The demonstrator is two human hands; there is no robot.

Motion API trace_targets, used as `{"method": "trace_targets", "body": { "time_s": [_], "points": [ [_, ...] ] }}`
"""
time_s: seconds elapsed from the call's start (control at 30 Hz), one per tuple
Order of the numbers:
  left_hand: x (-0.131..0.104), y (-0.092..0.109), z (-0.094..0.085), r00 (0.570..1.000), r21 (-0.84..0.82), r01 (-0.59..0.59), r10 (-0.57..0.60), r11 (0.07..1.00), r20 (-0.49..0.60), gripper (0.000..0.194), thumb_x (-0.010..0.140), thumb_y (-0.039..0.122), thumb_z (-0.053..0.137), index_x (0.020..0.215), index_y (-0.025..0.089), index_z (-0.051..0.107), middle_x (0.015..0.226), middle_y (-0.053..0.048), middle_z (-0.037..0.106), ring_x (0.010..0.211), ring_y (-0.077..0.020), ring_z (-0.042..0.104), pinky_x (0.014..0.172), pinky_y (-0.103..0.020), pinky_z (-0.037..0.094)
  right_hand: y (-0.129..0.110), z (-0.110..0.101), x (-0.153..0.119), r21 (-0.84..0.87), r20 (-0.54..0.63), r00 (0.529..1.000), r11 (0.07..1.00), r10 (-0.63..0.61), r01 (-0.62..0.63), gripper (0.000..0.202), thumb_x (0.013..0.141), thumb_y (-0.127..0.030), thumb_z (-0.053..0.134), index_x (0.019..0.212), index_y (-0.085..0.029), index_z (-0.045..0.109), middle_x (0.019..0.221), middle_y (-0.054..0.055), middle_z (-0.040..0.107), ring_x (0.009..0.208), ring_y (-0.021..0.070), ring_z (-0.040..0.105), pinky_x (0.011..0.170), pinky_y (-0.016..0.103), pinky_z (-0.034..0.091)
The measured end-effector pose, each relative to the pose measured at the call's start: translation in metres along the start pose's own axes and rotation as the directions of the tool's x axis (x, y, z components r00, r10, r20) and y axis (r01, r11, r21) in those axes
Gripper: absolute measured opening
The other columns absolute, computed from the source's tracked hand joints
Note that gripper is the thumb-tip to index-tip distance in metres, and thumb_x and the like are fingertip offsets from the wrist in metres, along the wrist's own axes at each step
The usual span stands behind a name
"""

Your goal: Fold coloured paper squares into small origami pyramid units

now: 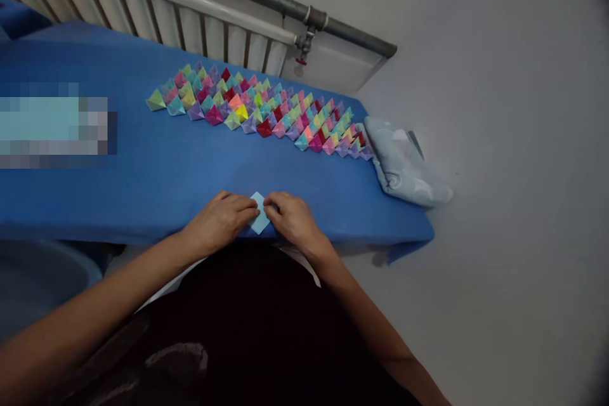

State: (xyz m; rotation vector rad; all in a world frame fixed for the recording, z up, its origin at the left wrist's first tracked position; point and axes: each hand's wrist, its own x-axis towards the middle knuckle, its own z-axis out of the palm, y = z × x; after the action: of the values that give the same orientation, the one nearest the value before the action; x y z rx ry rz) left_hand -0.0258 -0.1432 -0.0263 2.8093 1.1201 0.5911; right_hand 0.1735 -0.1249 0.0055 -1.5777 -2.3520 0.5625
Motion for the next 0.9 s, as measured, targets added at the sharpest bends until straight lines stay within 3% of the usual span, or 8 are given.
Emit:
{"method": "trace_targets", "body": {
  "time_s": [0.13,0.23,0.37,0.6,0.9],
  "points": [
    [-0.008,-0.007,0.003,0.997,0.062,-0.064,0.066,0.996,-0.034,0.035,0.098,0.009,0.040,0.120,0.022,0.063,0.120,-0.006,0.071,0.104,-0.0190,0.066,0.102,-0.042,0.036,0.007,0.000,-0.009,-0.073,-0.061,0.998,0.997,-0.016,0.011,0.020,0.095,-0.025,0.055,0.103,-0.024,0.073,0.101,0.007,0.067,0.091,0.0196,0.059,0.076,0.030,0.041],
    [-0.006,-0.005,0.000,0.996,0.098,-0.087,0.087,0.991,0.007,0.036,0.096,0.007,0.041,0.120,0.020,0.063,0.120,-0.007,0.070,0.104,-0.0198,0.066,0.102,-0.042,0.035,0.008,0.004,-0.014,-0.147,-0.097,0.983,0.979,-0.155,0.140,0.027,0.095,-0.016,0.052,0.111,-0.022,0.072,0.121,0.009,0.065,0.106,0.0232,0.053,0.088,0.035,0.040],
    [-0.002,-0.002,-0.004,0.992,0.115,-0.107,0.099,0.988,0.075,0.035,0.092,0.005,0.043,0.117,0.019,0.064,0.117,-0.008,0.069,0.099,-0.0206,0.066,0.099,-0.041,0.036,0.008,0.010,-0.020,-0.187,-0.007,0.954,0.938,-0.299,0.293,0.045,0.093,-0.004,0.043,0.127,-0.023,0.064,0.130,0.006,0.065,0.109,0.0239,0.050,0.091,0.039,0.034],
    [-0.006,-0.013,-0.009,0.979,0.037,-0.170,0.164,0.985,0.117,0.042,0.093,0.006,0.041,0.128,0.022,0.057,0.123,-0.009,0.068,0.111,-0.0227,0.063,0.099,-0.040,0.035,0.018,0.008,-0.026,-0.177,0.050,0.947,0.931,-0.316,0.320,0.049,0.095,-0.005,0.041,0.135,-0.027,0.059,0.137,0.005,0.062,0.115,0.0237,0.050,0.092,0.039,0.031],
    [-0.009,-0.021,-0.012,0.968,-0.012,-0.213,0.213,0.977,0.133,0.036,0.096,0.011,0.042,0.123,0.026,0.061,0.126,-0.010,0.065,0.112,-0.0237,0.062,0.101,-0.043,0.035,0.017,0.003,-0.026,-0.214,0.070,0.951,0.927,-0.301,0.309,0.045,0.096,-0.009,0.045,0.133,-0.029,0.061,0.137,0.003,0.062,0.113,0.0254,0.051,0.090,0.041,0.030]
  ]
}}
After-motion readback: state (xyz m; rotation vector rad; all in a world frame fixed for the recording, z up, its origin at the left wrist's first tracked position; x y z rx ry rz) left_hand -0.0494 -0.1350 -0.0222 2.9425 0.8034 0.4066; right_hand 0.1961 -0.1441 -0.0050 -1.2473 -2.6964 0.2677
